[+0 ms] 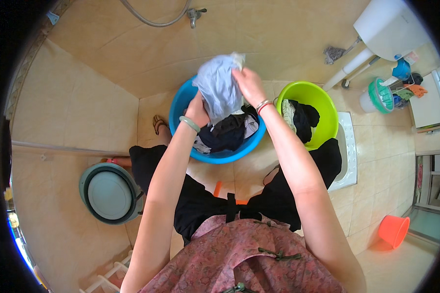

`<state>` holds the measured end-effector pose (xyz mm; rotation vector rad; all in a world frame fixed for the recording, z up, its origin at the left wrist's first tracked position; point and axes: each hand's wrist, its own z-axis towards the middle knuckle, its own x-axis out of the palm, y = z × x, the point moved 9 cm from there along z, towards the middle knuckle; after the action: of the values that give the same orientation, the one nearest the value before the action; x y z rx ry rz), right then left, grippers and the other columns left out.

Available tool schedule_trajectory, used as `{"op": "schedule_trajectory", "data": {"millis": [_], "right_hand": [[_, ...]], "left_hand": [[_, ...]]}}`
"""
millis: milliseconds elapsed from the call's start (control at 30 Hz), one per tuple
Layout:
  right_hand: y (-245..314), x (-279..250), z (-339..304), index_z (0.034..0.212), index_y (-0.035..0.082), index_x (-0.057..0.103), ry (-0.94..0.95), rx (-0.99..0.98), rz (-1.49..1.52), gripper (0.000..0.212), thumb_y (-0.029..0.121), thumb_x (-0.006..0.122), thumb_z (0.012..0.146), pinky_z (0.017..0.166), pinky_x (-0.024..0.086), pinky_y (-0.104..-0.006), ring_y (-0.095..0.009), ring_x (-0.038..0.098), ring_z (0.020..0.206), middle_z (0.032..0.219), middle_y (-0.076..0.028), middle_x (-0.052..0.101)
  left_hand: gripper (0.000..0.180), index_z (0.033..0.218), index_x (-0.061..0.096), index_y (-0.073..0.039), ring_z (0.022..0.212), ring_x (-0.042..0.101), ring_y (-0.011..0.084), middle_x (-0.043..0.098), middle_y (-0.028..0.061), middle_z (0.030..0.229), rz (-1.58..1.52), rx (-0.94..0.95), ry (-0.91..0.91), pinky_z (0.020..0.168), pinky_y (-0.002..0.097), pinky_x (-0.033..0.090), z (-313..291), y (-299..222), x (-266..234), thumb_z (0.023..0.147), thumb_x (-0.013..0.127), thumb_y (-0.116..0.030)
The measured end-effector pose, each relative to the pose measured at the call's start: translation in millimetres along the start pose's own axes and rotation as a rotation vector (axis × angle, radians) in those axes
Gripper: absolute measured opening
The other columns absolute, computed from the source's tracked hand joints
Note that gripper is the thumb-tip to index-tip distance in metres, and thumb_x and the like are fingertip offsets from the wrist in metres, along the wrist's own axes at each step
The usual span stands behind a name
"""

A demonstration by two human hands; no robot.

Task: The person transfers various garments from a green bucket into a blue basin. They then fill the green bucket with water from a shower head and pour it over the clothes in the blue basin. Finally, the person washes the clothes by hand in the basin under running water.

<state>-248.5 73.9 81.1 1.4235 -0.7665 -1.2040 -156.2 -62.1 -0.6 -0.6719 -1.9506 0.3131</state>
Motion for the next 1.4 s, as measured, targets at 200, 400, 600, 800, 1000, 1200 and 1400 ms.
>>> {"op": "schedule_trajectory", "data": {"millis": [200, 400, 600, 800, 1000, 1200, 1400], "right_hand": [[-106.4, 15.5, -68.7, 0.108, 0.001, 0.061, 0.139, 0.065, -0.490, 0.037, 0.028, 0.053, 0.084, 0.088, 0.045, -0.0398, -0.035, 0.057, 0.101, 0.106, -0.020, 0.061], [-155.2, 18.3, -115.4, 0.104, 0.002, 0.063, 0.150, 0.452, -0.075, 0.035, 0.030, 0.052, 0.087, 0.070, 0.050, -0.0318, -0.023, 0.064, 0.082, 0.090, -0.014, 0.066], [-149.4, -40.3, -106.8, 0.104, 0.002, 0.061, -0.079, 0.478, 0.180, 0.027, 0.022, 0.049, 0.092, 0.062, 0.049, -0.0237, -0.013, 0.064, 0.078, 0.097, -0.006, 0.066], [-185.8, -129.3, -100.8, 0.092, 0.000, 0.066, -0.470, 0.489, 0.142, 0.022, 0.019, 0.057, 0.085, 0.053, 0.048, -0.0243, -0.011, 0.060, 0.062, 0.078, -0.006, 0.065], [-314.1, -182.2, -103.9, 0.108, -0.003, 0.058, -0.333, 0.626, -0.068, 0.032, 0.017, 0.059, 0.083, 0.058, 0.053, -0.0300, -0.020, 0.065, 0.071, 0.087, -0.013, 0.064], [-313.5, -152.5, -112.9, 0.090, 0.000, 0.064, -0.186, 0.763, -0.486, 0.040, 0.036, 0.065, 0.075, 0.062, 0.051, -0.0322, -0.023, 0.065, 0.069, 0.080, -0.015, 0.065], [-284.5, -186.6, -124.6, 0.075, 0.002, 0.064, -0.520, 0.624, -0.241, 0.036, 0.037, 0.068, 0.072, 0.066, 0.046, -0.0363, -0.029, 0.060, 0.069, 0.072, -0.015, 0.063]], "left_hand": [[0.059, 0.143, 0.024, -0.028, 0.134, 0.018, 0.0398, 0.013, 0.0023, 0.152, 0.424, -0.135, -0.200, 0.099, 0.0630, 0.015, -8.7, 72.8, -62.0, 0.091, 0.048, -0.039], [0.052, 0.141, 0.030, -0.023, 0.132, 0.025, 0.0323, 0.023, 0.0070, 0.147, 0.356, -0.212, -0.176, 0.100, 0.0525, 0.028, -7.5, 126.5, -72.3, 0.092, 0.047, -0.029], [0.050, 0.139, 0.032, -0.013, 0.125, 0.038, 0.0283, 0.031, 0.0125, 0.142, 0.239, -0.199, -0.076, 0.099, 0.0417, 0.036, 7.5, 150.0, -32.4, 0.093, 0.049, -0.022], [0.047, 0.136, 0.036, -0.012, 0.123, 0.040, 0.0266, 0.037, 0.0109, 0.137, 0.202, -0.247, -0.018, 0.100, 0.0413, 0.036, 23.7, 172.1, -3.4, 0.091, 0.051, -0.019], [0.044, 0.134, 0.038, -0.013, 0.117, 0.046, 0.0270, 0.042, 0.0106, 0.133, 0.205, -0.333, 0.013, 0.095, 0.0418, 0.041, 29.7, 201.4, 30.6, 0.092, 0.049, -0.020], [0.042, 0.132, 0.040, -0.014, 0.110, 0.050, 0.0250, 0.046, 0.0083, 0.128, 0.215, -0.336, -0.031, 0.090, 0.0401, 0.044, 18.2, 189.8, 0.3, 0.092, 0.048, -0.021], [0.039, 0.130, 0.042, -0.014, 0.109, 0.050, 0.0237, 0.050, 0.0076, 0.125, 0.175, -0.357, -0.004, 0.091, 0.0386, 0.042, 16.2, 190.4, 13.6, 0.092, 0.047, -0.022]]}}
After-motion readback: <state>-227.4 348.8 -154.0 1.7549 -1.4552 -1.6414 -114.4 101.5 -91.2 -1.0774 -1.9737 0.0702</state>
